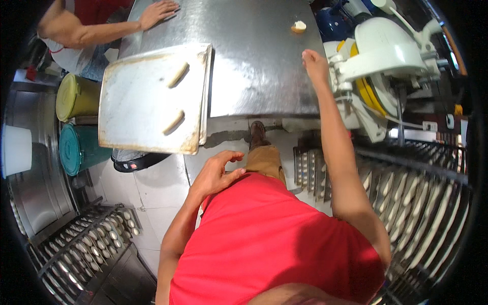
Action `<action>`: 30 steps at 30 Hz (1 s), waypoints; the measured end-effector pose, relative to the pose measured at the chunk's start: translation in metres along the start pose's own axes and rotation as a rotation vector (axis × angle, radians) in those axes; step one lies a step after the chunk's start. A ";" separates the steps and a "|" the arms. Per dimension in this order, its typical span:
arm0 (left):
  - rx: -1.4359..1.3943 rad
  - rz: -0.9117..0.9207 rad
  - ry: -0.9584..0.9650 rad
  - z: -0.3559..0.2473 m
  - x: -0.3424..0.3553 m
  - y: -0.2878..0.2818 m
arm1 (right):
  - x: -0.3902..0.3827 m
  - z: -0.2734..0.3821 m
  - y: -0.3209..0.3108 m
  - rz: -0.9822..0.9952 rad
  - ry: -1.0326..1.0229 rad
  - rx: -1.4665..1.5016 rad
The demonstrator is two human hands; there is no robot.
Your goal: The person shapes dough by hand on a metal table, places the pieces onto a tray, and then puts the tray onto a cooling rack.
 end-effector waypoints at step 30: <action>-0.582 -0.113 0.851 -0.221 0.243 -0.127 | -0.047 0.211 -0.078 0.250 -0.660 0.707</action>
Point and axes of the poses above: each hand's wrist, its own x-axis towards the middle knuckle, its own y-axis out of the palm, z = x × y, the point moved 4 cm from there along x, towards the middle knuckle, and after that the axes turned 14 degrees about z, right-handed, at the moved point
